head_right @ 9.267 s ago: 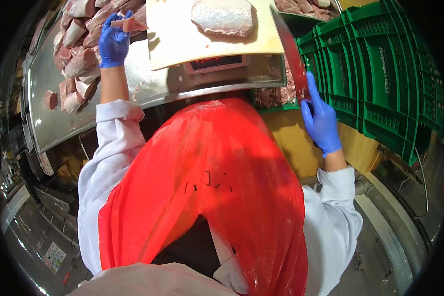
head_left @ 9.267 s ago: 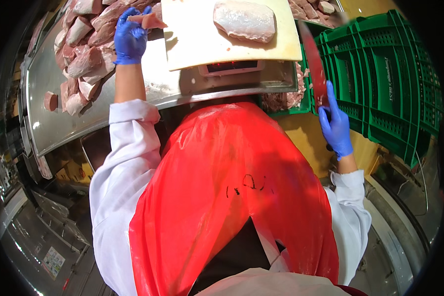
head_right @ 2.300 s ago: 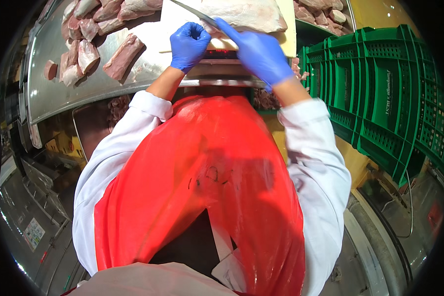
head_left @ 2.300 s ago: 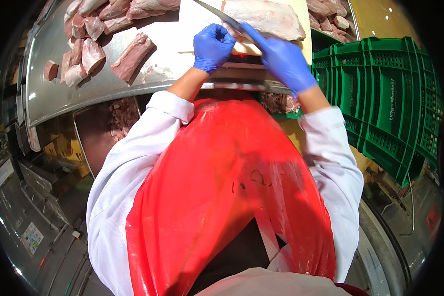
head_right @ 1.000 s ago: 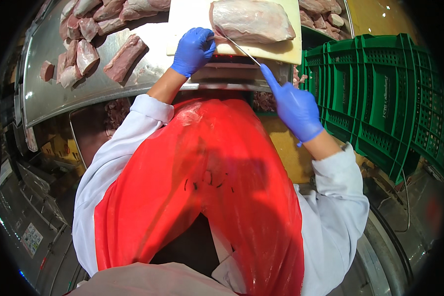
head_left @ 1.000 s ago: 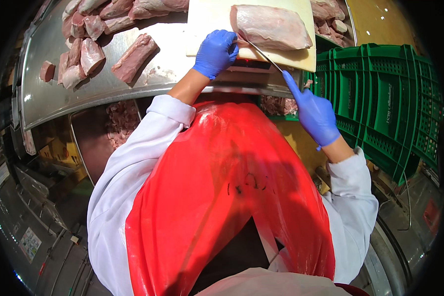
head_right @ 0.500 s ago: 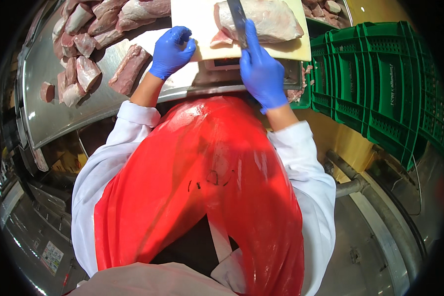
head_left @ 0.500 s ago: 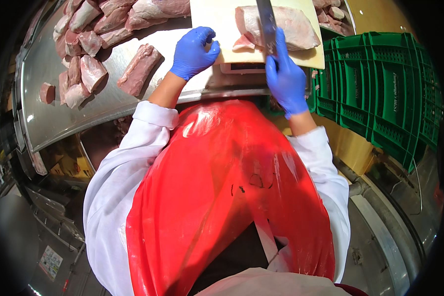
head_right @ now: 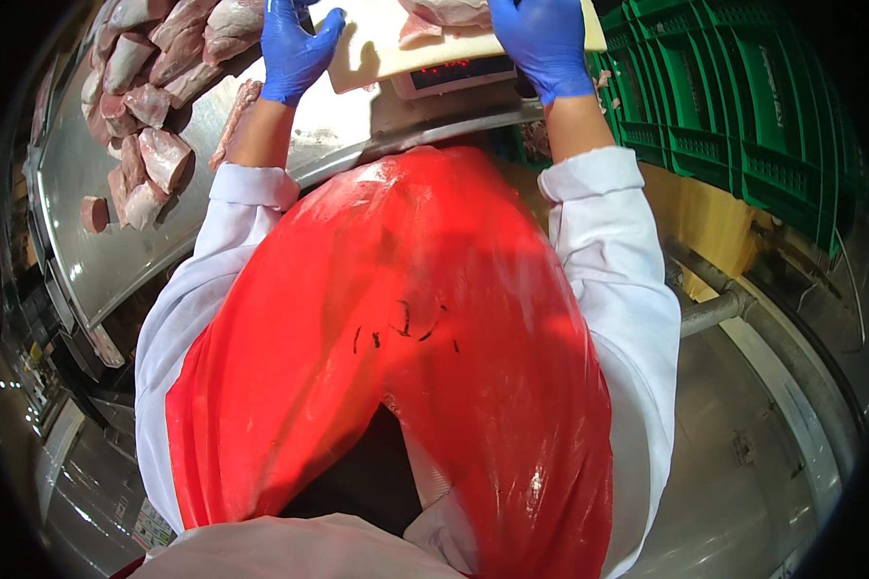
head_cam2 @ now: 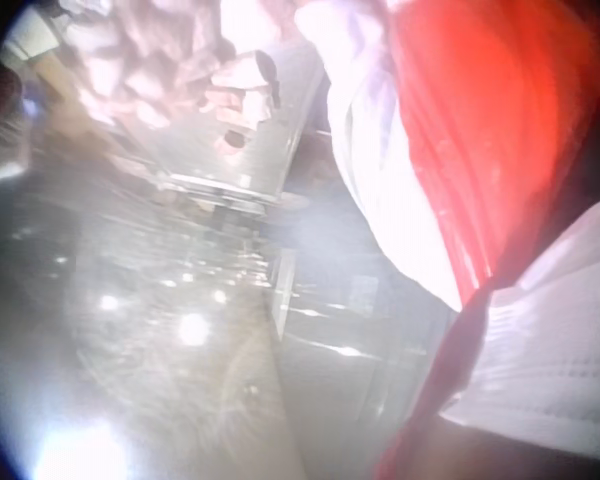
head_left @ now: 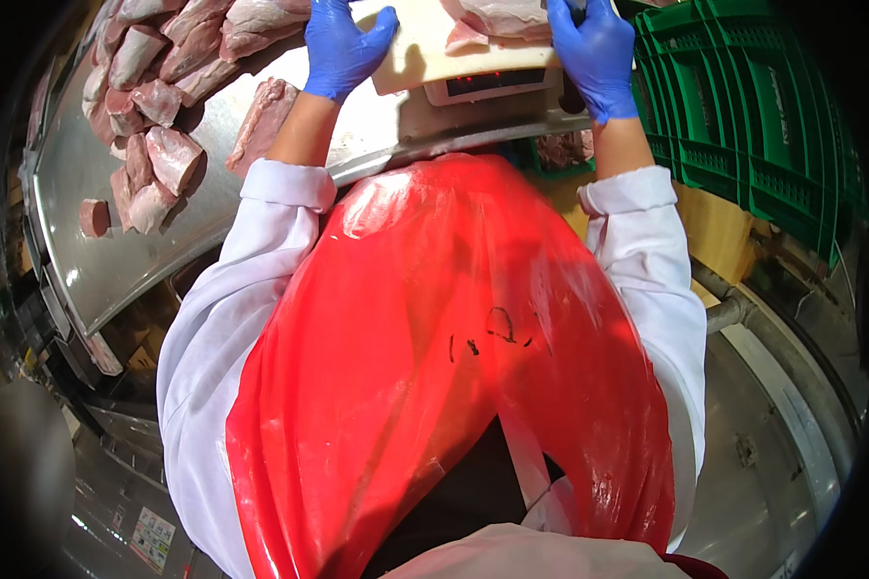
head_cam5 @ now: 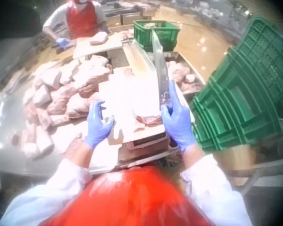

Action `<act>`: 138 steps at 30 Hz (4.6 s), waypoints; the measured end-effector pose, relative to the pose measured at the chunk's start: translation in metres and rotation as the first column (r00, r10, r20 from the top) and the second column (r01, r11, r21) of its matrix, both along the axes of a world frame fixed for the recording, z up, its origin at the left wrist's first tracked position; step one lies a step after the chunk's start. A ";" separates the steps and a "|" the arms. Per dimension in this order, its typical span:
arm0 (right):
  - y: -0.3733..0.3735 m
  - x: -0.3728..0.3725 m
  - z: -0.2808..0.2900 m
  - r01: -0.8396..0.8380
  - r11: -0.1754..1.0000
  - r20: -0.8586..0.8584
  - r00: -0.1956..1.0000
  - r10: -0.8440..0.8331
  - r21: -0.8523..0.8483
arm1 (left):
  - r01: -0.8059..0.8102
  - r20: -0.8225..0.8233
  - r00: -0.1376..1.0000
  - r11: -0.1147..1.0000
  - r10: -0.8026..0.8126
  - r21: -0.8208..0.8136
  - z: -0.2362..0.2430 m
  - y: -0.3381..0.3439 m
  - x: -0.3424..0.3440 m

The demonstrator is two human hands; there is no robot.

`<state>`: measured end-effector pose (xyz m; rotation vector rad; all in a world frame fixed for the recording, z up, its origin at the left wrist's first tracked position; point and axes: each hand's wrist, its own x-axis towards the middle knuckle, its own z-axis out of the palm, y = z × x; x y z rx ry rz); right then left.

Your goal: The person cuts large pieces of raw meat into smaller portions using a knife on a cutting board. The person places the cut pieces into a green crate and continues processing the remaining meat.

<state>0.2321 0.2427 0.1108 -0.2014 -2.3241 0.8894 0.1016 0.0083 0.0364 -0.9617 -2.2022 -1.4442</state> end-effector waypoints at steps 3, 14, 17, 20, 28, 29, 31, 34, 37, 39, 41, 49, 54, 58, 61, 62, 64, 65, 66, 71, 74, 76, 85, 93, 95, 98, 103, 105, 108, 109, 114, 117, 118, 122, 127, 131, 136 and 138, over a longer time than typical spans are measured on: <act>0.009 -0.009 -0.009 -0.019 0.981 -0.191 0.980 0.056 0.191 | -0.203 -0.306 0.940 0.967 0.150 -0.152 -0.011 0.005 -0.013; -0.060 0.033 -0.055 -0.023 0.955 0.436 0.893 -0.113 0.296 | -0.255 -0.161 0.957 0.964 0.241 -0.074 -0.010 0.008 -0.011; -0.063 0.079 -0.062 -0.104 0.908 0.522 0.842 -0.137 0.407 | -0.281 -0.220 0.943 0.950 0.248 -0.138 -0.016 0.005 -0.012; -0.062 0.132 -0.053 -0.192 0.899 0.674 0.726 -0.141 0.395 | -0.237 -0.168 0.960 0.969 0.223 -0.065 -0.014 0.016 -0.007; -0.022 0.183 -0.005 -0.039 0.997 0.575 0.815 0.066 -0.060 | -0.013 0.382 0.915 0.955 0.131 -0.295 -0.013 0.071 0.007; -0.023 0.171 -0.002 -0.004 0.998 0.528 0.848 0.036 -0.061 | -0.022 0.372 0.915 0.943 0.153 -0.332 -0.014 0.069 0.001; -0.030 0.134 -0.002 0.061 0.996 0.428 0.903 -0.027 -0.066 | 0.051 0.436 0.895 0.949 0.095 -0.311 -0.014 0.060 -0.007; -0.047 0.052 -0.006 0.073 0.997 0.334 0.940 -0.071 0.004 | 0.121 0.451 0.892 0.957 0.012 -0.265 -0.012 0.047 -0.010; -0.053 -0.030 -0.010 0.124 0.990 0.363 0.922 -0.138 0.062 | 0.190 0.451 0.889 0.962 -0.084 -0.195 -0.016 0.045 -0.015; -0.053 -0.072 -0.012 0.196 0.969 0.376 0.895 -0.239 0.151 | 0.239 0.424 0.895 0.953 -0.142 -0.187 -0.017 0.046 -0.019; -0.061 -0.086 -0.011 0.224 0.952 0.429 0.853 -0.296 0.210 | 0.309 0.460 0.866 0.933 -0.196 -0.186 -0.016 0.040 -0.022; -0.158 0.039 0.008 0.098 0.968 0.796 0.553 -0.247 0.232 | 0.214 0.556 0.780 0.957 -0.287 0.193 -0.037 0.014 -0.063; -0.176 0.104 0.045 0.316 0.947 0.718 0.672 -0.183 -0.054 | 0.231 0.504 0.835 0.972 -0.223 0.046 -0.015 0.041 -0.074; -0.130 0.032 0.058 0.387 0.916 0.634 0.737 -0.234 -0.111 | 0.364 0.406 0.889 0.866 -0.213 -0.343 -0.012 0.080 -0.081; -0.080 -0.045 0.039 0.407 0.904 0.666 0.713 -0.222 -0.134 | 0.535 0.498 0.816 0.709 -0.294 -0.459 -0.022 0.090 -0.102; -0.066 -0.070 0.026 0.409 0.910 0.638 0.720 -0.275 -0.069 | 0.514 0.485 0.821 0.759 -0.301 -0.399 -0.027 0.087 -0.103; -0.068 -0.100 0.039 0.349 0.936 0.557 0.786 -0.269 -0.041 | 0.491 0.469 0.815 0.835 -0.340 -0.249 -0.039 0.087 -0.093; -0.062 -0.108 0.031 0.356 0.934 0.561 0.769 -0.305 0.019 | 0.482 0.463 0.814 0.852 -0.350 -0.203 -0.043 0.083 -0.090; -0.054 -0.113 0.020 0.364 0.928 0.564 0.751 -0.344 0.080 | 0.475 0.457 0.812 0.866 -0.364 -0.154 -0.046 0.080 -0.087; -0.047 -0.095 -0.011 0.082 0.895 0.631 0.681 -0.371 0.439 | 0.466 0.463 0.794 0.883 -0.394 -0.048 -0.040 0.071 -0.078; -0.077 -0.069 -0.007 0.004 0.952 0.771 0.585 -0.251 0.307 | 0.438 0.431 0.825 0.896 -0.366 -0.078 -0.043 0.067 -0.083; -0.096 -0.045 0.012 -0.069 0.945 0.836 0.490 -0.248 0.321 | 0.451 0.425 0.823 0.888 -0.376 -0.089 -0.040 0.063 -0.084; -0.089 0.043 0.072 -0.401 0.804 0.893 0.294 -0.340 0.438 | 0.375 0.390 0.862 0.925 -0.322 -0.064 -0.042 0.033 -0.083; -0.023 0.099 0.039 -0.407 0.815 0.784 0.613 -0.091 0.413 | 0.163 0.312 0.943 0.979 -0.118 -0.122 -0.028 -0.001 -0.067; -0.022 0.090 0.020 -0.226 0.912 0.626 0.779 -0.042 0.343 | 0.066 -0.140 0.987 0.990 -0.084 -0.125 -0.027 0.001 -0.052; -0.031 0.046 -0.005 -0.146 0.959 0.402 0.915 0.038 0.241 | 0.141 -0.234 0.954 0.972 -0.185 -0.190 0.000 0.027 0.020; -0.037 0.005 -0.032 -0.194 0.912 0.398 0.917 0.037 0.362 | 0.101 -0.182 0.965 0.911 -0.187 -0.400 -0.026 0.039 0.046; -0.033 0.006 -0.037 -0.231 0.885 0.484 0.875 0.007 0.404 | 0.079 -0.190 0.968 0.916 -0.164 -0.393 -0.023 0.043 0.050; -0.030 0.030 -0.030 -0.351 0.851 0.639 0.769 0.024 0.391 | 0.010 -0.173 0.981 0.905 -0.092 -0.424 -0.024 0.042 0.056; -0.029 0.043 -0.022 -0.387 0.832 0.673 0.739 0.021 0.398 | -0.012 -0.168 0.984 0.911 -0.063 -0.413 -0.024 0.042 0.059; -0.003 0.094 0.002 -0.546 0.729 0.798 0.602 -0.001 0.413 | -0.133 -0.197 0.979 0.914 0.059 -0.384 -0.026 0.046 0.060; 0.011 0.114 0.012 -0.569 0.738 0.832 0.554 0.018 0.362 | -0.216 -0.215 0.968 0.857 0.126 -0.468 -0.033 0.042 0.031; 0.014 0.119 0.014 -0.572 0.746 0.837 0.546 0.037 0.340 | -0.254 -0.225 0.961 0.846 0.164 -0.468 -0.034 0.037 0.021; 0.029 0.147 0.027 -0.549 0.805 0.865 0.493 0.093 0.226 | -0.451 -0.249 0.893 0.727 0.376 -0.517 -0.026 0.015 -0.015; 0.027 0.158 0.023 -0.352 0.933 0.633 0.738 0.233 0.067 | -0.110 -0.012 0.994 0.958 0.110 -0.266 -0.026 0.026 -0.021; 0.008 0.115 0.011 -0.159 0.983 0.497 0.848 0.182 -0.090 | -0.190 -0.100 0.982 0.814 0.162 -0.549 -0.031 0.047 -0.034; 0.002 0.100 0.012 0.021 0.993 0.391 0.920 0.027 -0.118 | -0.197 -0.067 0.980 0.855 0.188 -0.479 -0.032 0.003 -0.127; 0.013 0.118 0.009 0.118 0.988 0.394 0.916 -0.071 -0.096 | -0.095 0.473 0.857 0.965 0.205 -0.246 -0.022 -0.001 -0.131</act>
